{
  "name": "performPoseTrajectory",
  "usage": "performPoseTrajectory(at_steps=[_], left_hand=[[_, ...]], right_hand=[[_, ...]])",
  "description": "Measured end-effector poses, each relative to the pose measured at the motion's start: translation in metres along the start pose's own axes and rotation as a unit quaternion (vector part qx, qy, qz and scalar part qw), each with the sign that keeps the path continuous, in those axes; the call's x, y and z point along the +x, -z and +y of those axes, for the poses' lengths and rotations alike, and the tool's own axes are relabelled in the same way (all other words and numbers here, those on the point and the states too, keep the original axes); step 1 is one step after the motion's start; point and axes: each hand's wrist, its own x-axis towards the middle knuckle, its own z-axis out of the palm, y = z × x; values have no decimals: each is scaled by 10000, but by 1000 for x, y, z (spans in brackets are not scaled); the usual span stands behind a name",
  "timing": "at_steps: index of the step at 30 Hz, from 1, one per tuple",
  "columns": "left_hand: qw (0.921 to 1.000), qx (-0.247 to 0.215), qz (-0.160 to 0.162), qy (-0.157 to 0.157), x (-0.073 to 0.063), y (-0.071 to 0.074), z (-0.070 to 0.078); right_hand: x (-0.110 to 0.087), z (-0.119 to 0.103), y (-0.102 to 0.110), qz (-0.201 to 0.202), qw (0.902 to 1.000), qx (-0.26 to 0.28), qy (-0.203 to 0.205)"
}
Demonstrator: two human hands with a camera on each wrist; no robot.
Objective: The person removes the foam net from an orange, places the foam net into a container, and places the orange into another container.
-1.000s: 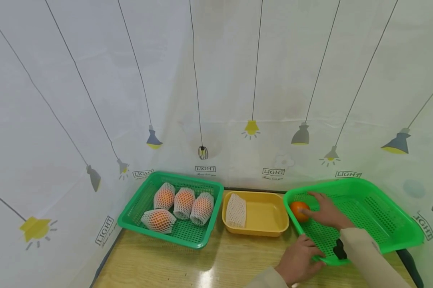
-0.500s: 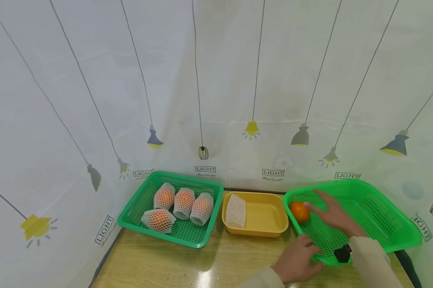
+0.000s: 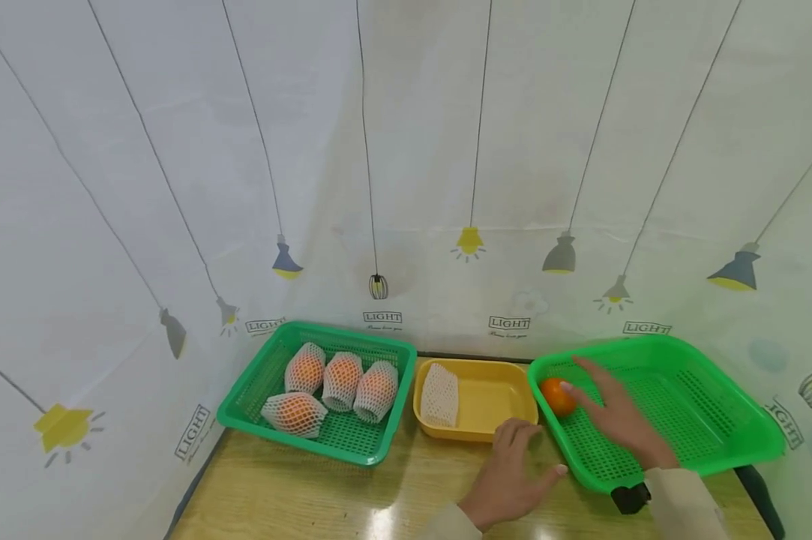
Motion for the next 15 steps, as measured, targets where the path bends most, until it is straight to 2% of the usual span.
performPoseTrajectory(at_steps=[3,5,13,15], left_hand=[[9984,-332,60,449,-6,17,-6],[9966,-485,166,643,-9,28,-10],[9930,-387,982,530,-16,74,-27],[9910,-403,1108,632,-17,85,-33]], right_hand=[[-2,-6,-9,56,9999,80,122],[-4,-11,-15,100,9997,114,165],[-11,-28,-38,251,9980,272,510],[-12,-32,-44,208,9981,252,531]])
